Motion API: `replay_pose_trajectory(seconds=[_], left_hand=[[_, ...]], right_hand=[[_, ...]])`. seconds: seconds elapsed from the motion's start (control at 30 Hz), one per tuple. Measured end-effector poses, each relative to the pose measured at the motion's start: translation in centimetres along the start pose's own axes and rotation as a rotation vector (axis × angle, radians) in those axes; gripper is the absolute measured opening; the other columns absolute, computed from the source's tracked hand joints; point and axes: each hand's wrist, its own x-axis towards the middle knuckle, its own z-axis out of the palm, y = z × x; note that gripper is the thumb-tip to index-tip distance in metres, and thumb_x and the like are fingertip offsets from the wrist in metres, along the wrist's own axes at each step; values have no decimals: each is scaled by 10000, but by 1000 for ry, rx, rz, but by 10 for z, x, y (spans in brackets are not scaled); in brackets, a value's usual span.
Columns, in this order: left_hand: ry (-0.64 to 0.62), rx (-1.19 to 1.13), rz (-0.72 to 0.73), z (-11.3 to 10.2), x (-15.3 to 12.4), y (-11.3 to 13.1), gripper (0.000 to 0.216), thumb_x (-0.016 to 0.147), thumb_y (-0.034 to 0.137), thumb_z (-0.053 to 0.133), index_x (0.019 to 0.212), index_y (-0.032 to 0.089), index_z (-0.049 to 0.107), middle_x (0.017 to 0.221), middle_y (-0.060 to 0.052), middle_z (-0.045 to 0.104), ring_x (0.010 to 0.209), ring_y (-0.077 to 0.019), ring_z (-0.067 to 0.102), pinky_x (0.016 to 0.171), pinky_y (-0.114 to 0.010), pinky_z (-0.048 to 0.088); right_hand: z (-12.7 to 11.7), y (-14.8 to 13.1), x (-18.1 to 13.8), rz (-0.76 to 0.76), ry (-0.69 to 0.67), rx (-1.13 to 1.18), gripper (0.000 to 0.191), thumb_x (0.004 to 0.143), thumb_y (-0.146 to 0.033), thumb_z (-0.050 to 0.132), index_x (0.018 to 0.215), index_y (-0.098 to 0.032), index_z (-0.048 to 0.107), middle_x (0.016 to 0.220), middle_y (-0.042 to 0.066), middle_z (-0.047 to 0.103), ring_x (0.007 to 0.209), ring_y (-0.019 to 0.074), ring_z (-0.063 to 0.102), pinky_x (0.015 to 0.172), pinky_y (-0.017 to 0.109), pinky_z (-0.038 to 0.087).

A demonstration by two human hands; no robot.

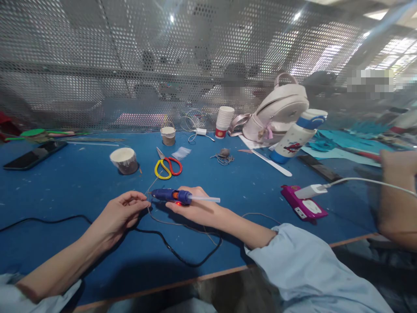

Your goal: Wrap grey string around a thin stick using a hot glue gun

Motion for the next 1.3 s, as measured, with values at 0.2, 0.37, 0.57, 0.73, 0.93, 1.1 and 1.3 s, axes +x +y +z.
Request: replay_pose_trajectory(seconds=[0.2,0.37,0.57,0.73,0.93,1.1,1.3], left_hand=[[8,4,2,1,0,1,311,540,270,811,695,163,563,436,102,418,338,-16,263,335,-179,137],[8,7,-9,2,-1,1,319,528,274,816,678,163,557,429,103,418,331,-14,257,332,-179,132],[-3,9,4,1,-1,1,312,538,282,810,685,161,564,429,100,423,334,-15,259,334,-178,139],[-1,15,7,1,-1,1,315,536,281,811,683,162,558,437,98,428,334,-14,259,333,-175,134],[-4,7,13,2,-2,1,319,529,294,811,673,163,557,430,99,418,334,-17,258,332,-172,138],[-1,8,10,2,-3,1,325,525,296,815,667,163,555,439,97,428,334,-14,260,330,-170,142],[-8,1,16,1,-2,0,325,536,301,815,683,159,562,457,93,445,332,-10,266,335,-172,134]], right_hand=[[1,-1,1,-6,-32,-10,283,771,-435,597,690,-169,545,621,-9,556,529,93,454,500,219,304],[3,-1,0,13,15,15,285,762,-442,606,689,-173,545,629,-5,565,533,96,455,499,217,314],[2,-3,-2,-17,-37,-24,271,771,-416,603,680,-164,561,644,3,579,534,94,466,505,219,319],[3,-1,-1,-1,35,5,304,764,-456,599,687,-165,556,617,-6,565,525,93,453,497,219,318],[1,-1,-2,-22,-45,-29,286,778,-434,594,686,-166,559,647,6,582,538,97,470,507,225,321],[1,-3,-2,-22,15,-15,273,779,-427,599,702,-168,558,651,12,588,533,98,462,502,224,335],[0,-1,-3,-68,-59,-69,295,783,-439,594,686,-162,566,626,-3,567,521,85,453,501,215,311]])
